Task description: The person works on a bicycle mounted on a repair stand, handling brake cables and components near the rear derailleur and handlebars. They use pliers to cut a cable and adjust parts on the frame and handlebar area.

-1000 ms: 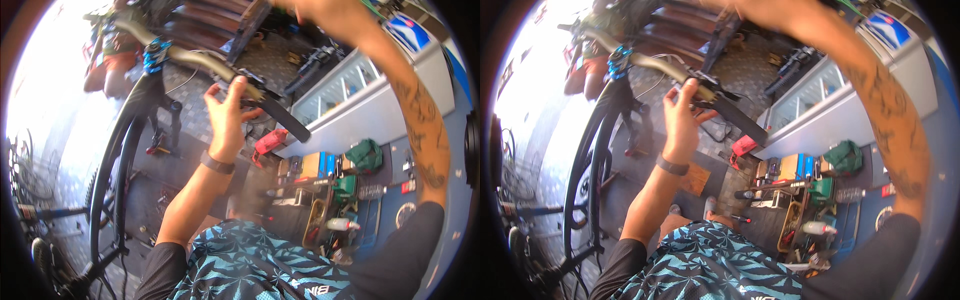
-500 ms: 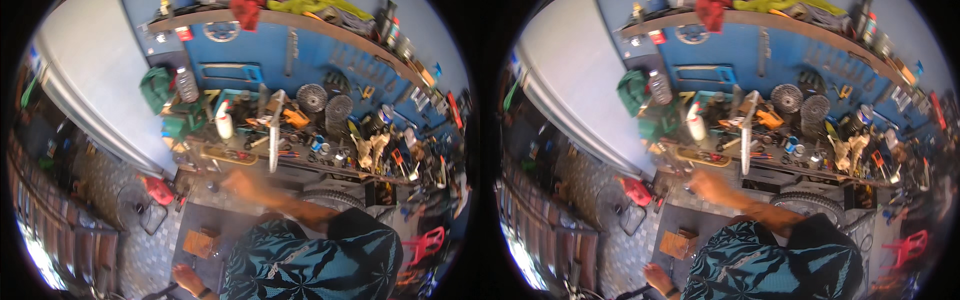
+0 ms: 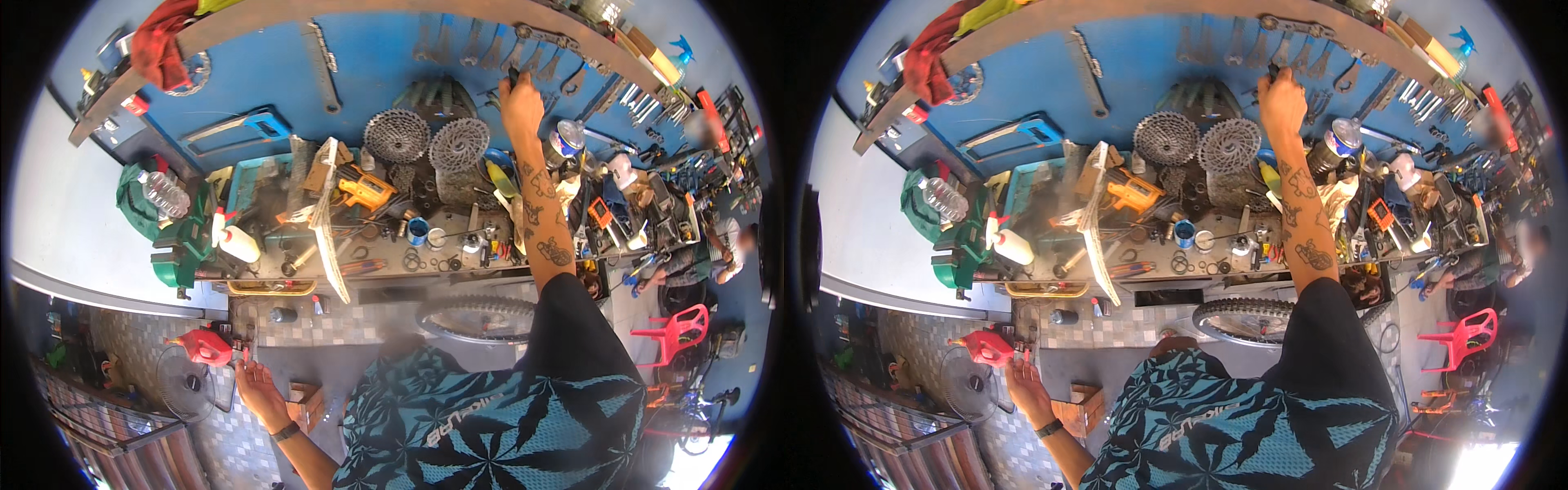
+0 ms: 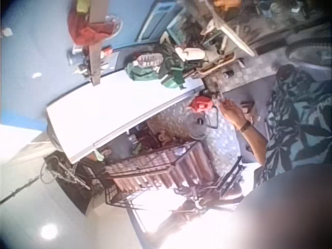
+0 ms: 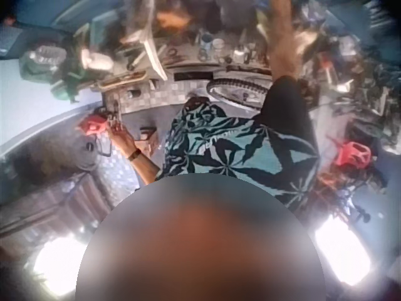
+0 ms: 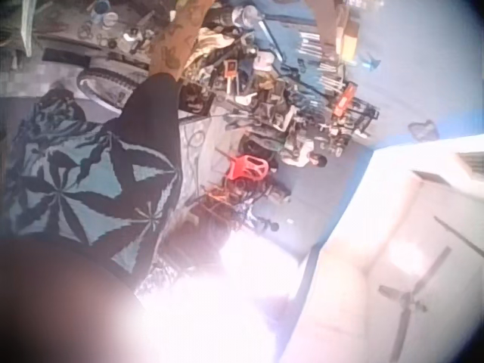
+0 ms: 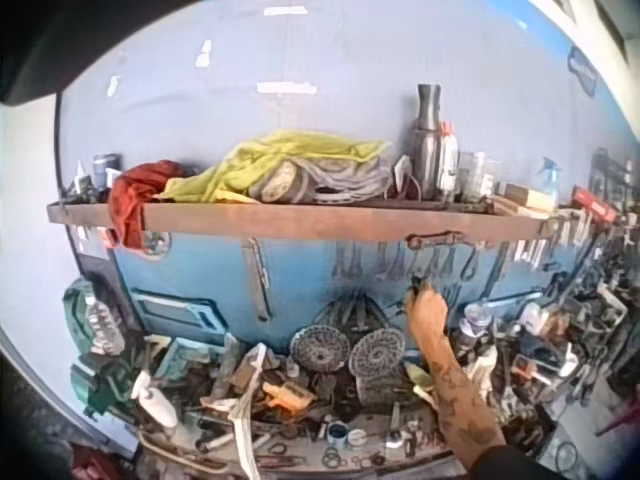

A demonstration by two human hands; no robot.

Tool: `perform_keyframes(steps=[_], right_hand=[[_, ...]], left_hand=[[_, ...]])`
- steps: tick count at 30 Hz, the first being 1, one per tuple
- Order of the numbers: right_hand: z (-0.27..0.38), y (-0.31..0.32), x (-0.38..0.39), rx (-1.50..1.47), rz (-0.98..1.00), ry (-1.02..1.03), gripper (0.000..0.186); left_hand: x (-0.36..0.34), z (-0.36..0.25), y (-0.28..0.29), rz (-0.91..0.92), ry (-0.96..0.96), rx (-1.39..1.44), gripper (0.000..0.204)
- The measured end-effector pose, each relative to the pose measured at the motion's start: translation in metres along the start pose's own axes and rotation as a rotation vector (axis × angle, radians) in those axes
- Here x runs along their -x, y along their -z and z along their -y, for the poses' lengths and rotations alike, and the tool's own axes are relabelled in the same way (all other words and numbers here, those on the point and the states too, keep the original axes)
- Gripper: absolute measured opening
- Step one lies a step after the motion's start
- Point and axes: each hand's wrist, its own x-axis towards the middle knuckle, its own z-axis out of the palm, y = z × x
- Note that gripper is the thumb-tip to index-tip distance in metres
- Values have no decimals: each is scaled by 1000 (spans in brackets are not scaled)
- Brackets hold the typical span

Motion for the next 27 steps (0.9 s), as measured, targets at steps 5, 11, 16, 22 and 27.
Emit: perform_keyframes(steps=[5,11,16,22,27], right_hand=[[-22,-16,-8,-12,112,58,35],[-35,-63,-3,7,136,177,32],[-32,-73,6,-63,186,199,37],[-8,-54,27,58,112,90,48],[-48,29,87,-262,214,-29,32]], left_hand=[[21,36,-12,-103,99,-37,31],[62,88,-3,-208,265,3,32],[94,84,10,-175,257,-13,25],[105,87,34,-144,165,-117,26],[113,104,75,-42,254,-147,47]])
